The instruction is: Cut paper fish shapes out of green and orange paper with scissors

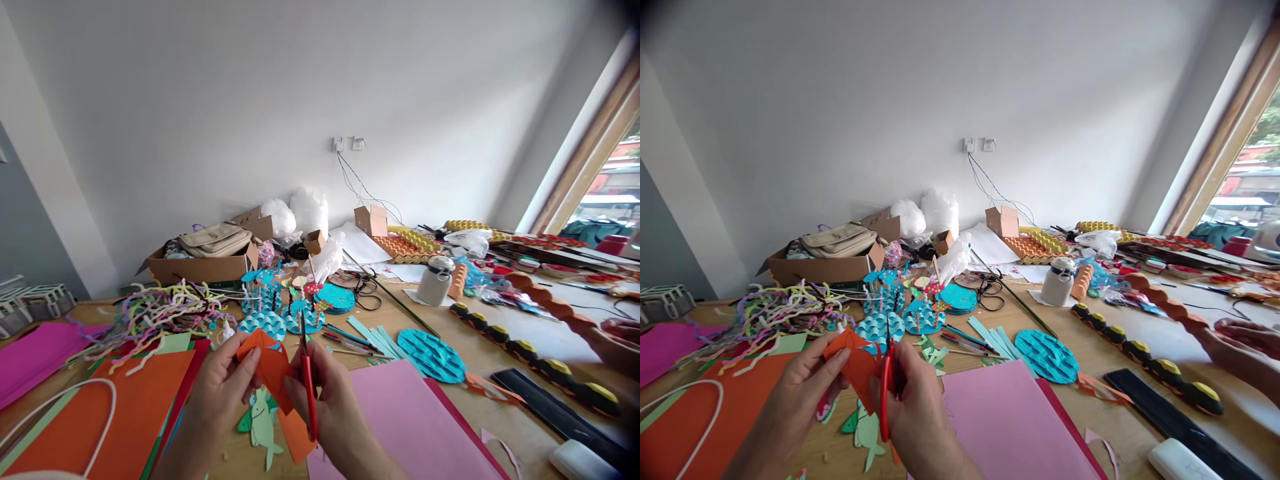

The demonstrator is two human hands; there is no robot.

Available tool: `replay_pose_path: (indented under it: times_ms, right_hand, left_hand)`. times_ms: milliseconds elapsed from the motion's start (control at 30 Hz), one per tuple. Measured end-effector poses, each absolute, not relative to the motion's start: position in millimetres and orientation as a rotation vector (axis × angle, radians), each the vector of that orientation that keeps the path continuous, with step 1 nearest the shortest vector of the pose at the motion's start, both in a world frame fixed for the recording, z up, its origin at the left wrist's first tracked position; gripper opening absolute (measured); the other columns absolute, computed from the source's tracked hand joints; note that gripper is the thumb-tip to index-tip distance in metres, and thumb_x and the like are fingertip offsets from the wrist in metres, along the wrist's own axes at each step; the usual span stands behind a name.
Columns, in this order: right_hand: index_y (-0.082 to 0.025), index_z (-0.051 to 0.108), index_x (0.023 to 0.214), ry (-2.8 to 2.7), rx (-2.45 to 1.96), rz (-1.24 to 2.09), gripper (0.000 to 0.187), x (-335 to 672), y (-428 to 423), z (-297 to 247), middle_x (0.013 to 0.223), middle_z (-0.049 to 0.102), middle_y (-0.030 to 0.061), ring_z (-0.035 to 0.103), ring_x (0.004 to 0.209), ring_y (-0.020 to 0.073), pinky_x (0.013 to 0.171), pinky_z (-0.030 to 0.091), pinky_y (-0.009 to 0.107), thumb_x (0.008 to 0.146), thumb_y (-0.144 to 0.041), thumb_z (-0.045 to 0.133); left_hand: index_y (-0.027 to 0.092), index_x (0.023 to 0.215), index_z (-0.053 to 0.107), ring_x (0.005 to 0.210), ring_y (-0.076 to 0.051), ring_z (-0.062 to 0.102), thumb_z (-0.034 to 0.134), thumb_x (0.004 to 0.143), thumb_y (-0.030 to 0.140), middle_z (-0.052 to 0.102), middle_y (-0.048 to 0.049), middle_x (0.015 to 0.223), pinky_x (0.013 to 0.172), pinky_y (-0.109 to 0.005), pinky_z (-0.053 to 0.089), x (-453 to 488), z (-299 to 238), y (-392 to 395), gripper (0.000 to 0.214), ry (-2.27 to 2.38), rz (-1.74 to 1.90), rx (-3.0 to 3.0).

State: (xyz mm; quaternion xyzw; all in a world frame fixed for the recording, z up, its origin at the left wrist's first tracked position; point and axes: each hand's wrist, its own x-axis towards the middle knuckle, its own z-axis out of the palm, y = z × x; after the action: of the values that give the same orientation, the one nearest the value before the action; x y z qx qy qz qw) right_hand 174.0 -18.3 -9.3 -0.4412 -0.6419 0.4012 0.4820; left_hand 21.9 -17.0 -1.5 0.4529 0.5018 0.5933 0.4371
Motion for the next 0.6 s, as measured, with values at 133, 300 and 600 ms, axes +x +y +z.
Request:
replay_pose_path:
  times_ms: [133, 300, 600]
  right_hand:
    - [-0.020, 0.046, 0.070, -1.607, -0.947, 1.098, 0.021, 180.5, -20.6, -10.1, 0.061, 0.042, -0.0041, 0.038, 0.056, 0.0118, 0.052, 0.030, 0.024, 0.080, -0.038, 0.050]
    - [-0.020, 0.041, 0.063, -1.668, -1.014, 1.264, 0.027, 184.4, -20.1, -27.3, 0.054, 0.036, -0.0059, 0.037, 0.050, 0.0100, 0.047, 0.026, 0.023, 0.084, -0.037, 0.047]
    - [-0.021, 0.040, 0.063, -1.721, -0.906, 1.469, 0.025, 169.5, -30.4, -15.4, 0.049, 0.036, -0.0071, 0.036, 0.041, 0.0070, 0.039, 0.026, 0.018, 0.078, -0.036, 0.053]
  left_hand:
    - [0.018, 0.074, 0.067, 0.038, -0.008, 0.044, 0.078, 0.062, 0.048, 0.057, 0.0046, 0.043, 0.035, -0.015, 0.033, 16.4, 2.3, -17.6, 0.035, 1.171, 1.473, 1.098]
    - [0.020, 0.074, 0.066, 0.043, -0.007, 0.051, 0.084, 0.057, 0.041, 0.061, 0.0051, 0.053, 0.038, -0.014, 0.038, 15.8, 7.8, -24.1, 0.033, 0.988, 1.525, 0.896]
    - [0.020, 0.072, 0.064, 0.039, -0.006, 0.046, 0.080, 0.062, 0.039, 0.056, 0.0064, 0.048, 0.034, -0.013, 0.032, 22.0, 6.9, -24.5, 0.027, 1.011, 1.549, 0.878]
